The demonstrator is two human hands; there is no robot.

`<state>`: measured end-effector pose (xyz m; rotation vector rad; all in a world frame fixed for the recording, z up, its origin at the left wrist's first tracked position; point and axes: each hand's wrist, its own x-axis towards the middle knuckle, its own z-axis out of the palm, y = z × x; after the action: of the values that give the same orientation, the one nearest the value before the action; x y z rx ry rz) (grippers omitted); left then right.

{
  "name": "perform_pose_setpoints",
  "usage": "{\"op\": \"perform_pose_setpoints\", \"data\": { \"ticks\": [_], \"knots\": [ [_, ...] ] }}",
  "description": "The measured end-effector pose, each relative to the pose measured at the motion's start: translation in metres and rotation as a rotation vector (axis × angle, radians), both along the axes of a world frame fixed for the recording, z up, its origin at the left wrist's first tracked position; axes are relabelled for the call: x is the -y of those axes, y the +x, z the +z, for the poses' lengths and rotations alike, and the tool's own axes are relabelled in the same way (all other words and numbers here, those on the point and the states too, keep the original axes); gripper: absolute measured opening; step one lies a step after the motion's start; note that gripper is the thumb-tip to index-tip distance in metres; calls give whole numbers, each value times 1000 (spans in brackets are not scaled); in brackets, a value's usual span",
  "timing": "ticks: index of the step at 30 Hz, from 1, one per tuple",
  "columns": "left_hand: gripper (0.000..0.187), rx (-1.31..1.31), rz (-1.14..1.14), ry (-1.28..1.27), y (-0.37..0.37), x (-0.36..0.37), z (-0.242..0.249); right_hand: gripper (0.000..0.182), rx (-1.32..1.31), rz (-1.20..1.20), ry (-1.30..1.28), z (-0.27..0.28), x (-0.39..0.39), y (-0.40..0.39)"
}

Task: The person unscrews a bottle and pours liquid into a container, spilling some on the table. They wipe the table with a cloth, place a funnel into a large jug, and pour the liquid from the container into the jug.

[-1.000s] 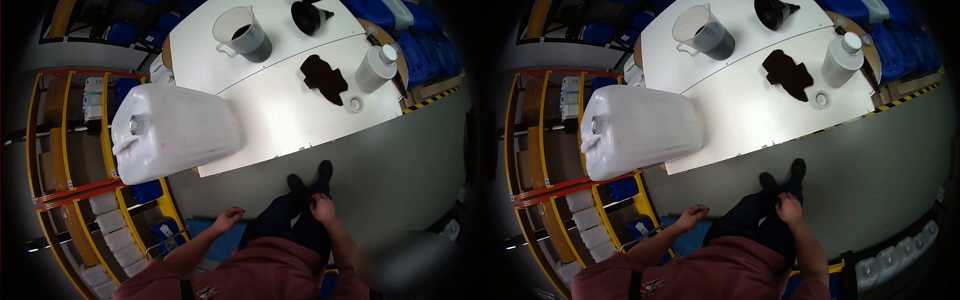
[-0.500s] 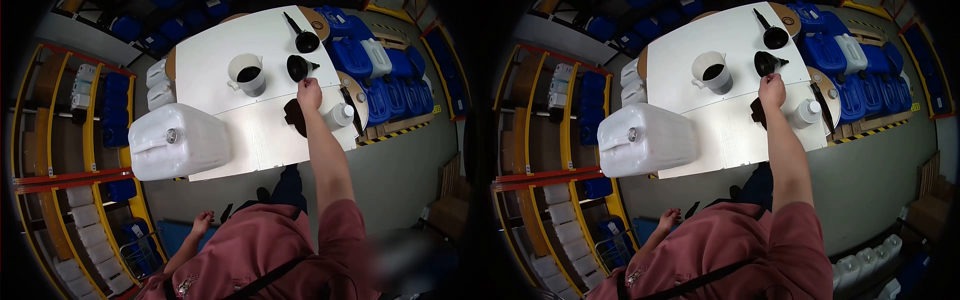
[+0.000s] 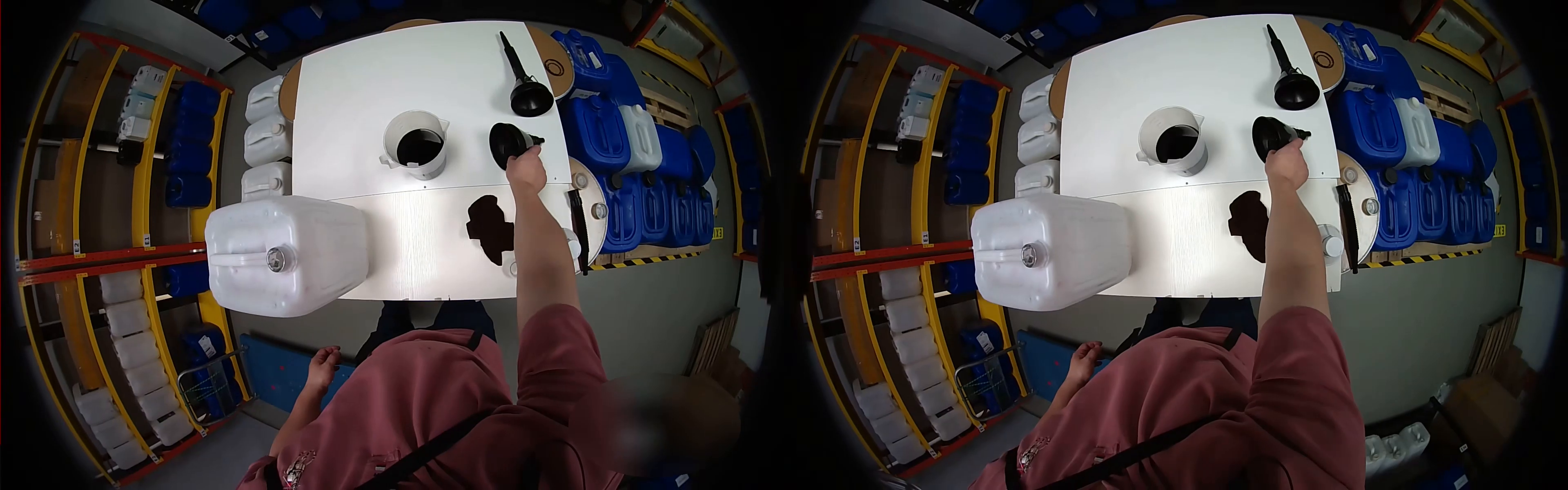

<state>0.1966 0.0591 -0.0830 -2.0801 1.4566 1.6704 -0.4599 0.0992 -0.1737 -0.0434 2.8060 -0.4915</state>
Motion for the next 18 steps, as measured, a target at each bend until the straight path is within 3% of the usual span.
{"op": "perform_pose_setpoints", "data": {
  "ticks": [5, 8, 13, 18],
  "knots": [
    [29, -142, -89, 92, 20, 36, -21, 44, -86, 31, -78, 19, -10, 25],
    [30, -145, -225, 109, 24, 58, -7, 35, -200, 83, -168, 35, -29, 58],
    [31, -161, -488, 103, 28, 107, 46, 27, -186, 127, -384, 77, -65, 121],
    [29, -368, -763, 348, 23, 144, 116, 20, -146, 134, -547, 90, -85, 152]
  ]
}}
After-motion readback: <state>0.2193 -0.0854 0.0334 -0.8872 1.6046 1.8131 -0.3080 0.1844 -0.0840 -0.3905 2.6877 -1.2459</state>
